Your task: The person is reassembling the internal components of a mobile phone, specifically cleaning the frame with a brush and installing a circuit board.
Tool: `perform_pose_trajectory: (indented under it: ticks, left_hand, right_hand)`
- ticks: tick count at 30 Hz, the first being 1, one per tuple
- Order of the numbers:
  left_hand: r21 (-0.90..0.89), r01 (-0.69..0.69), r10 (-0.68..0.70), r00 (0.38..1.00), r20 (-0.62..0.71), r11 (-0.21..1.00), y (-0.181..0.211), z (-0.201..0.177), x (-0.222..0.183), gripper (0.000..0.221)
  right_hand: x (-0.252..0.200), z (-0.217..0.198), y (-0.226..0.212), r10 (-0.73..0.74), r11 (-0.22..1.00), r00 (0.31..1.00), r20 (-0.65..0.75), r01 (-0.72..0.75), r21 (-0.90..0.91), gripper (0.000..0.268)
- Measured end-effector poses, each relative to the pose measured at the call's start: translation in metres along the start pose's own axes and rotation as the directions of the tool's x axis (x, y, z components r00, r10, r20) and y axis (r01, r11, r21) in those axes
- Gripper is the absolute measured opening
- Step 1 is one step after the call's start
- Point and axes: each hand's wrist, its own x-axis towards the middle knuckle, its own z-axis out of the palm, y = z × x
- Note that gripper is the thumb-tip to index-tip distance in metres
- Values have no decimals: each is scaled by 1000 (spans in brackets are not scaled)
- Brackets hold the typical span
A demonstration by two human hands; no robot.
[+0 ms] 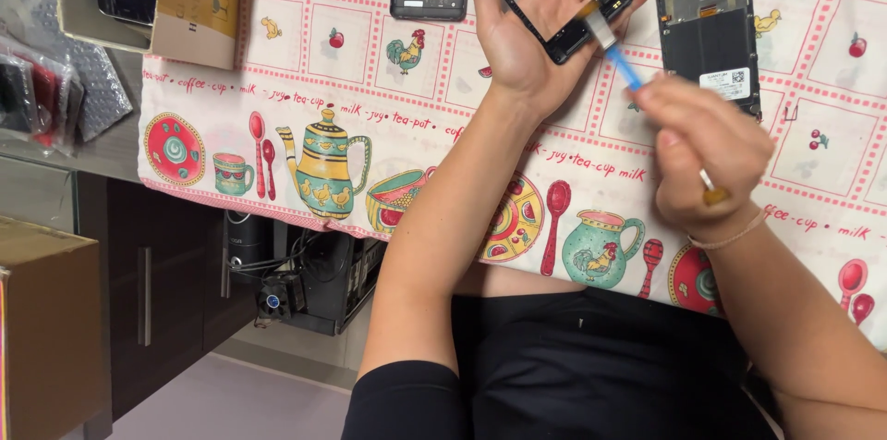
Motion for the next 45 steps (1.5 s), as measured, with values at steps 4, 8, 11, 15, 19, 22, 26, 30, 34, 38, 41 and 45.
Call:
perform_pose_trajectory:
  ticks: [4,8,11,15,19,22,26,30,34,38,41,45]
  left_hand:
    - [57,4,-3,1000,-22,998,2,3,-2,111]
    - [158,6,3,999,-52,987,2,6,0,107]
    - [174,-4,17,997,-74,985,4,2,-1,107]
    - [213,-25,44,995,-88,977,0,9,2,105]
    - [249,-38,76,987,-144,968,4,0,0,107]
    - [167,-40,52,996,-69,985,4,1,1,103]
    - [279,-12,62,984,-169,960,4,2,-1,105]
    - [252,-12,53,986,-157,968,3,2,0,108]
    - [203,-40,61,994,-95,978,1,5,1,103]
    - [68,-61,61,998,3,996,-1,0,1,106]
    - [-23,-55,57,997,52,998,1,-3,2,108]
    - [-42,-23,26,997,68,999,-3,12,3,105]
  right_hand:
    - [2,2,2,-42,997,999,-25,41,-59,33]
    - [6,-1,3,1,999,998,-64,-4,-43,35]
    - [5,-2,-2,-13,999,1000,-6,13,-43,32]
    - [9,-6,5,-8,997,997,-72,2,-81,36]
    - [5,-4,2,-50,998,997,55,48,42,33]
    - [5,-11,11,-55,992,998,1,55,-115,32]
    - [-1,-13,18,-90,996,996,23,91,-26,37]
    - [-9,-15,35,-177,980,984,-11,175,-99,38]
    - [-1,-17,19,-63,993,997,-42,58,-104,35]
    - [0,-4,6,-142,985,990,3,142,-96,37]
    - [0,0,0,-185,981,980,71,188,-42,40]
    - [-3,-10,6,-58,996,998,1,58,-74,34]
